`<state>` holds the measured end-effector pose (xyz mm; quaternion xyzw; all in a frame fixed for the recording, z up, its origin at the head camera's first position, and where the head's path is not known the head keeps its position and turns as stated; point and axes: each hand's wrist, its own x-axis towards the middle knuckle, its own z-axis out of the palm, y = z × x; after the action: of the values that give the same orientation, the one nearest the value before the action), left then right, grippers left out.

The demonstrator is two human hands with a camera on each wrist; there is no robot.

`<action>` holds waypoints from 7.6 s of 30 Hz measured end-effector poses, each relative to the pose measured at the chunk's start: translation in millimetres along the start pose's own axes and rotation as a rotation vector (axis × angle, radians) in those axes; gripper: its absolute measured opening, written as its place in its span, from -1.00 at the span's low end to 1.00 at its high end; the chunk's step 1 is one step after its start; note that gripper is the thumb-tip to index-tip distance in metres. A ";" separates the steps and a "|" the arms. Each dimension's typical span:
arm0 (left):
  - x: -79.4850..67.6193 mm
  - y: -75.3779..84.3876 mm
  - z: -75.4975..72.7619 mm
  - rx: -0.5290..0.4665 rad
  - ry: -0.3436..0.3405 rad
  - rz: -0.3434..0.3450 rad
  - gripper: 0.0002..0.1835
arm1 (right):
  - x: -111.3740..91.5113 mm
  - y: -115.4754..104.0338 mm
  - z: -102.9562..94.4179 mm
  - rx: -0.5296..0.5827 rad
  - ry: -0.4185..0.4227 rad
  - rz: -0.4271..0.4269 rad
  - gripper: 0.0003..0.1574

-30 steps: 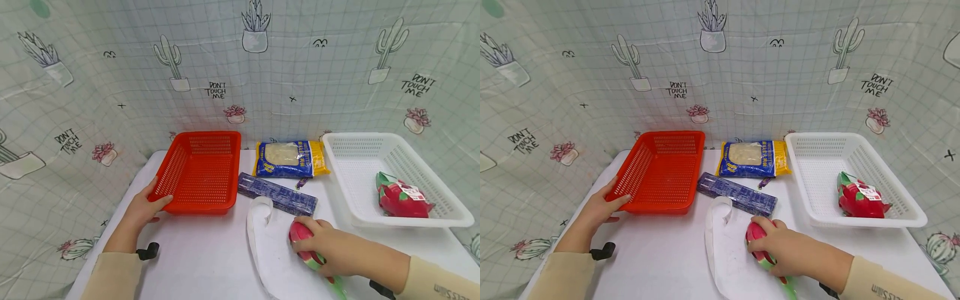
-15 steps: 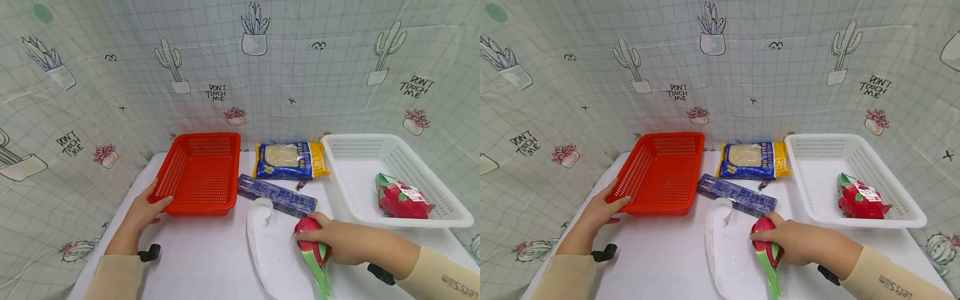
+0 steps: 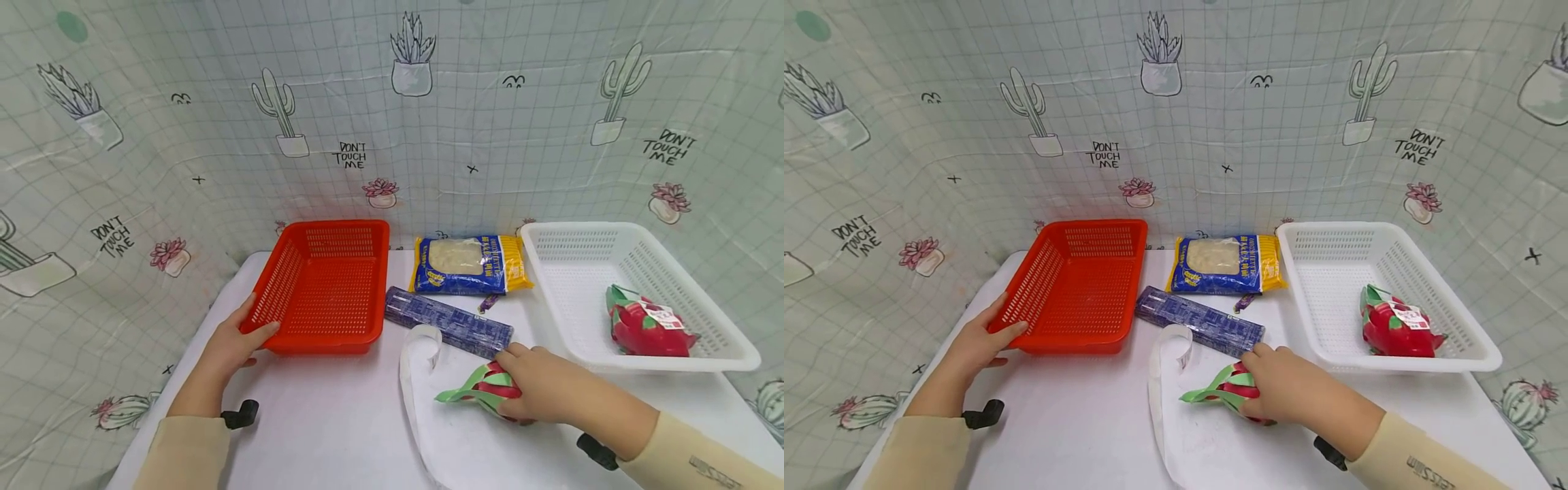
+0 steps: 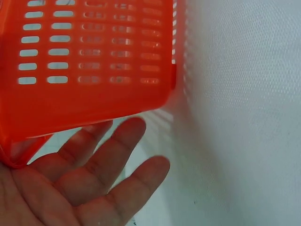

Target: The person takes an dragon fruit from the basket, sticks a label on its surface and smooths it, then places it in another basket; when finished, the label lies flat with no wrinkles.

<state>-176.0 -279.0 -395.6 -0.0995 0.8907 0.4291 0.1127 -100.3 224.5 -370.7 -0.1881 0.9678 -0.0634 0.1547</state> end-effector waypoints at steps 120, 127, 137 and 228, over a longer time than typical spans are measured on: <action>-122.9 149.6 231.9 -0.680 -0.464 0.562 -0.62 | -53.9 -48.5 12.9 0.428 0.876 -0.146 -0.44; -123.6 146.7 231.6 -0.683 -0.458 0.581 -0.60 | -49.3 -46.7 17.5 0.374 0.927 -0.233 -0.43; -122.5 140.5 232.8 -0.522 -0.351 0.675 -0.59 | -49.2 -48.1 23.0 0.438 0.913 -0.201 -0.40; -102.7 189.1 268.0 0.707 -0.190 0.918 -0.56 | -89.1 8.9 19.6 0.949 0.986 -0.083 -0.66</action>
<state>-98.8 55.8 -388.5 0.3792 0.9175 0.1180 0.0210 -18.5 265.5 -366.3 -0.0861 0.7847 -0.5647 -0.2407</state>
